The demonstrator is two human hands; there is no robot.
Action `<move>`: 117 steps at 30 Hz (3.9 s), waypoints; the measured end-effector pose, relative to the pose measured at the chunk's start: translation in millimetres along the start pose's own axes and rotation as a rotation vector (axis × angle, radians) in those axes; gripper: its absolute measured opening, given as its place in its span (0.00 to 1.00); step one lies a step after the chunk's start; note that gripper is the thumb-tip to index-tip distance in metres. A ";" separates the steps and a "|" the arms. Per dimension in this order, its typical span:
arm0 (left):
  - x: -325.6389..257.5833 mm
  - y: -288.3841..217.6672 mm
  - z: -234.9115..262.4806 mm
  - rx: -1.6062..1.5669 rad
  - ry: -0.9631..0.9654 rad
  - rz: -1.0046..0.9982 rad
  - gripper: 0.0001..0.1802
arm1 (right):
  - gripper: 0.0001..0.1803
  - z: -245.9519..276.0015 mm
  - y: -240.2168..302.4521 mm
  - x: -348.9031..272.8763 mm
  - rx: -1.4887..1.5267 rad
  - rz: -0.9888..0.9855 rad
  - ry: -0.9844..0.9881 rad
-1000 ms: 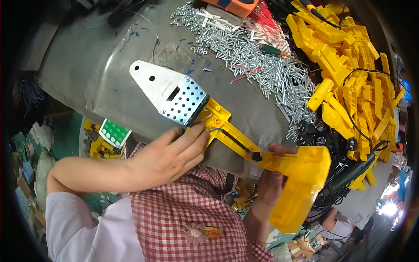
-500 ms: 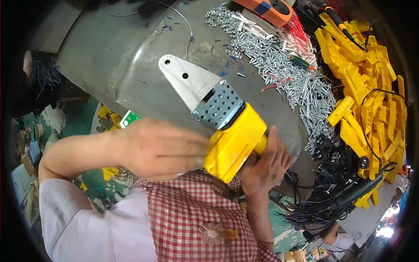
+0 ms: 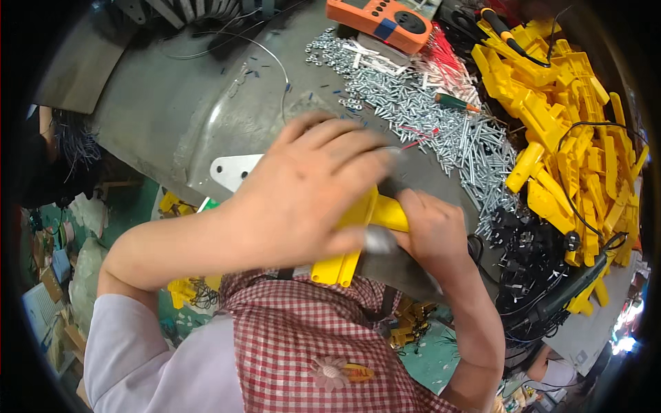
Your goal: The person assembles an electric tool by connecting and soldering wires with a soldering iron, fitting the components inside the plastic housing, and securing the casing with an electric screwdriver.
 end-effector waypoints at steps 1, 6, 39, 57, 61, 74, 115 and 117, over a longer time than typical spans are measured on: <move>1.9 -5.4 -12.0 -0.010 0.068 -0.004 0.39 | 0.20 -1.9 -1.5 0.8 0.006 0.005 0.012; -6.4 13.4 -52.2 -0.016 0.316 0.144 0.36 | 0.16 -9.6 -36.9 8.9 0.554 -0.129 0.263; -86.5 -4.6 -21.2 -0.614 0.229 0.319 0.19 | 0.10 -10.9 37.7 -42.0 1.255 -0.356 0.189; -92.2 -39.4 -23.6 0.029 -0.019 -0.296 0.15 | 0.10 29.5 11.6 8.2 0.641 -0.203 -0.223; -70.1 -37.4 -24.7 -0.034 -0.014 -0.272 0.16 | 0.16 42.1 28.9 43.7 0.304 0.081 -0.287; -20.8 19.1 -32.7 -0.186 0.082 0.036 0.32 | 0.11 30.4 -20.4 50.1 0.175 -0.128 -0.308; 64.7 -8.6 -90.9 -0.247 0.309 -0.026 0.14 | 0.15 18.0 -12.5 -77.3 0.151 -0.313 -0.638; 57.4 -15.1 -92.0 -0.205 0.320 -0.096 0.15 | 0.15 18.5 -14.5 -77.0 0.173 -0.306 -0.635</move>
Point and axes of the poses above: each hand's wrist, its own x-axis towards the middle knuckle, its own z-axis out of the back of the hand, y = z × x, the point moved 9 cm from there along x, towards the middle knuckle, and after that the axes turned 9 degrees about -x, right-handed, at the moved point
